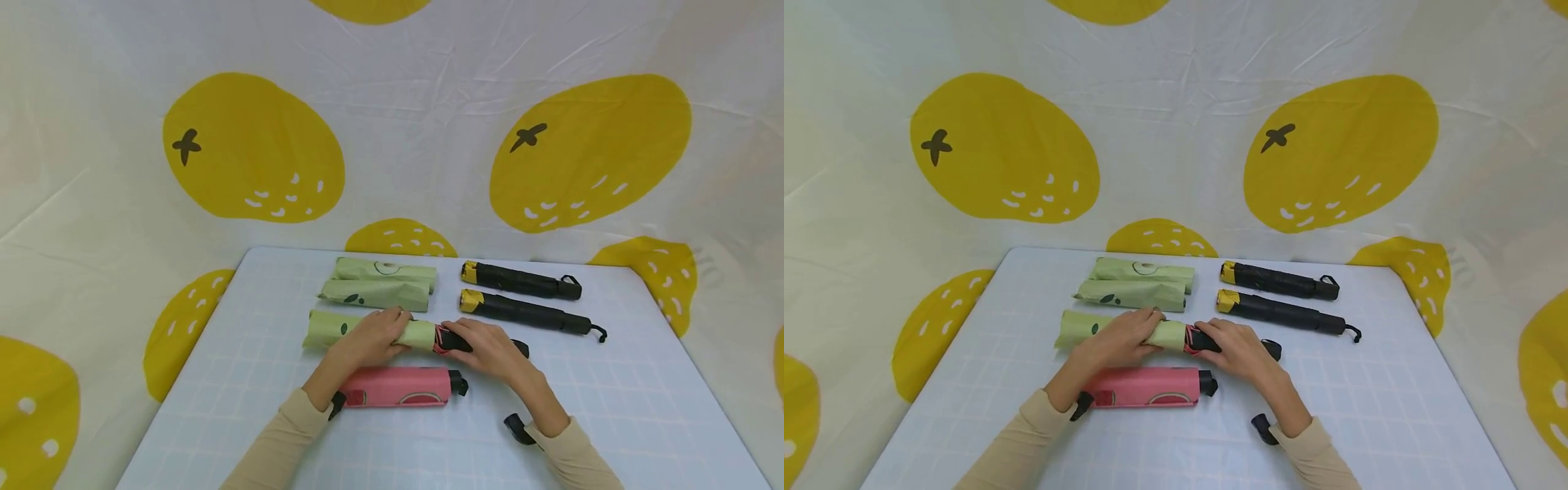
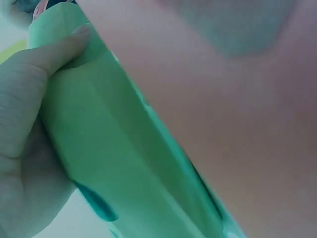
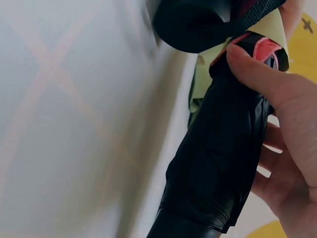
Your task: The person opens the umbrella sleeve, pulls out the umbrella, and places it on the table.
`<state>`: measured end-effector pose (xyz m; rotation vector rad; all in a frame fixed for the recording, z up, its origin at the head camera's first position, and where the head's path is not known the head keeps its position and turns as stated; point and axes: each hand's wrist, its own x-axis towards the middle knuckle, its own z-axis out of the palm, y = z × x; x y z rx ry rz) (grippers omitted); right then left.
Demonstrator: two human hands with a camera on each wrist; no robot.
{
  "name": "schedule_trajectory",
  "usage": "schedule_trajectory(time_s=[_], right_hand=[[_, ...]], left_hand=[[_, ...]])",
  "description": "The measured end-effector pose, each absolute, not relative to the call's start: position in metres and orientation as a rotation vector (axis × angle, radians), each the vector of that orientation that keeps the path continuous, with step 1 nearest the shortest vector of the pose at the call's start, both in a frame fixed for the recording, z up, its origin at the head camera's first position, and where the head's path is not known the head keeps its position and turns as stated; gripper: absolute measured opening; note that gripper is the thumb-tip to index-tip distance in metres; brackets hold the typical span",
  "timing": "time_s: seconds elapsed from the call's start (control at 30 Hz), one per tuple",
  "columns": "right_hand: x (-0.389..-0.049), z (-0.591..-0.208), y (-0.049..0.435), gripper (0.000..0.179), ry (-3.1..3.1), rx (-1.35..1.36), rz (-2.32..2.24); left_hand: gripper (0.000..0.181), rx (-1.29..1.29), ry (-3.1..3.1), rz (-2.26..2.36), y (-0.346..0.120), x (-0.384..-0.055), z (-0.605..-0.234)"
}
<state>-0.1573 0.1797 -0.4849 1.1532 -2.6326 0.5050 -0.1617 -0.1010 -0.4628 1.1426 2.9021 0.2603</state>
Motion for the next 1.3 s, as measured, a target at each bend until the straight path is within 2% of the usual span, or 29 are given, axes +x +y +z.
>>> schedule_trajectory(time_s=[0.2, 0.4, 0.7, 0.77, 0.97, 1.3], right_hand=[[-0.158, -0.483, 0.189, 0.051, -2.648, 1.133, 0.406], [-0.158, -0.482, 0.203, 0.051, -2.671, 1.106, 0.372], [-0.159, -0.481, 0.227, 0.054, -2.702, 1.005, 0.383], [-0.160, -0.482, 0.232, 0.054, -2.722, 0.979, 0.378], [-0.161, -0.484, 0.248, 0.055, -2.788, 0.895, 0.381], [-0.161, -0.492, 0.273, 0.053, -2.804, 0.820, 0.381]], left_hand=[[0.048, 1.056, 2.864, 0.245, -0.101, -0.162, -0.463], [0.038, 0.983, 2.854, 0.124, -0.105, -0.163, -0.464], [0.032, 1.050, 2.987, -0.006, -0.110, -0.166, -0.464], [0.036, 1.051, 3.006, 0.018, -0.111, -0.167, -0.464], [0.070, 1.019, 2.945, 0.148, -0.111, -0.167, -0.467], [0.063, 1.031, 2.904, 0.358, -0.115, -0.163, -0.462]])
